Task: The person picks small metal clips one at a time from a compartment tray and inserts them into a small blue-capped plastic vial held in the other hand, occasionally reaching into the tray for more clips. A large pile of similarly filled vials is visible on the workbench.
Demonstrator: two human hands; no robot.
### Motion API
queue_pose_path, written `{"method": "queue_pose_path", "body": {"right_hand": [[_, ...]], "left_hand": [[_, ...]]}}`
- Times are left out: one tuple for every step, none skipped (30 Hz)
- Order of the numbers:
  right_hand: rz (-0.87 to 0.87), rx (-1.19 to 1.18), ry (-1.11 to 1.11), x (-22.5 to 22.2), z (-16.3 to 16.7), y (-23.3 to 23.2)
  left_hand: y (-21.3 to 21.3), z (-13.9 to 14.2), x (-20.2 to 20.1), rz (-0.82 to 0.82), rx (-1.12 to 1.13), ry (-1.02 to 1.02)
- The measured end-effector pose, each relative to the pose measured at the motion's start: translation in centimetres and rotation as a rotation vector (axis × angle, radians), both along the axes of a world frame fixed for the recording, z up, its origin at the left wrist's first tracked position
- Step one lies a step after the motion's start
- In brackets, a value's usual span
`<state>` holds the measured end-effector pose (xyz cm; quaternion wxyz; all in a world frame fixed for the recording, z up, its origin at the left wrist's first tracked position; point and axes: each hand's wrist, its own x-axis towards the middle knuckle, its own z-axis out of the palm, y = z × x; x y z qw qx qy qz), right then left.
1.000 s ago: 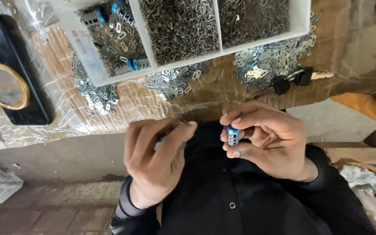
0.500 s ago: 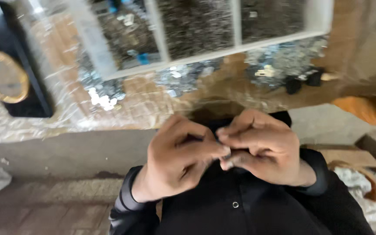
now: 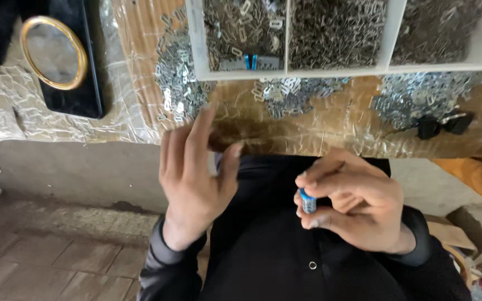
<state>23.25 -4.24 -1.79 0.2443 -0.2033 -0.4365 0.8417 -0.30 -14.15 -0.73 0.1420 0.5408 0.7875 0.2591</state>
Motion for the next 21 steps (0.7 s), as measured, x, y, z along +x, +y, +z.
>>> {"method": "queue_pose_path", "body": {"right_hand": [[-0.009, 0.006, 0.006, 0.0, 0.0, 0.1], [-0.023, 0.009, 0.008, 0.0, 0.1, 0.0], [-0.029, 0.019, -0.023, 0.0, 0.0, 0.0], [-0.029, 0.025, -0.053, 0.0, 0.0, 0.0], [-0.022, 0.031, -0.081, 0.0, -0.1, 0.0], [-0.018, 0.020, -0.049, 0.0, -0.2, 0.0], [-0.012, 0.011, -0.012, 0.1, -0.3, 0.0], [-0.008, 0.002, 0.030, 0.0, -0.4, 0.0], [0.007, -0.001, 0.029, 0.1, -0.5, 0.1], [0.012, -0.005, 0.023, 0.1, -0.5, 0.1], [0.018, -0.013, 0.011, 0.2, -0.5, 0.2], [0.004, -0.003, -0.020, 0.2, -0.5, 0.3], [-0.004, 0.010, -0.044, 0.2, -0.5, 0.4], [-0.014, 0.022, -0.067, 0.2, -0.4, 0.5], [-0.014, 0.031, -0.073, 0.2, -0.3, 0.5], [-0.016, 0.043, -0.077, 0.2, -0.2, 0.5], [-0.019, 0.057, -0.080, 0.1, -0.1, 0.5], [-0.044, 0.026, -0.084, 0.1, -0.1, 0.5], [-0.076, -0.009, -0.091, 0.0, -0.1, 0.5], [-0.112, -0.045, -0.101, 0.0, -0.1, 0.5], [-0.103, 0.039, -0.139, 0.0, -0.1, 0.5]], "left_hand": [[-0.5, 0.0, 0.0, 0.014, 0.013, 0.020], [-0.8, -0.2, 0.1, 0.022, 0.023, 0.035], [-1.1, -0.3, 0.2, 0.030, 0.026, 0.045], [-1.3, -0.4, 0.4, -0.002, -0.013, 0.099], [-1.4, -0.6, 0.6, -0.028, -0.051, 0.155], [-1.6, -0.6, 0.8, -0.049, -0.083, 0.212], [-1.5, -0.8, 1.0, -0.030, -0.063, 0.184], [-1.6, -0.8, 1.1, -0.015, -0.044, 0.160], [-1.6, -0.8, 1.1, -0.008, -0.022, 0.132], [-1.6, -0.8, 1.0, -0.055, -0.023, 0.173], [-1.7, -0.6, 0.8, -0.102, -0.026, 0.208], [-1.6, -0.5, 0.5, -0.142, -0.028, 0.242], [-1.6, -0.2, 0.3, -0.185, 0.034, 0.182], [-1.6, 0.1, 0.0, -0.228, 0.094, 0.123], [-1.5, 0.3, -0.1, -0.276, 0.152, 0.062], [-1.5, 0.8, -0.1, -0.249, 0.136, -0.005], [-1.4, 1.1, 0.1, -0.223, 0.121, -0.072], [-1.4, 1.4, 0.4, -0.202, 0.102, -0.145], [-1.2, 1.7, 0.9, -0.163, 0.167, -0.295], [-1.0, 1.8, 1.6, -0.124, 0.229, -0.450], [-0.7, 1.9, 2.4, -0.080, 0.284, -0.606]]}}
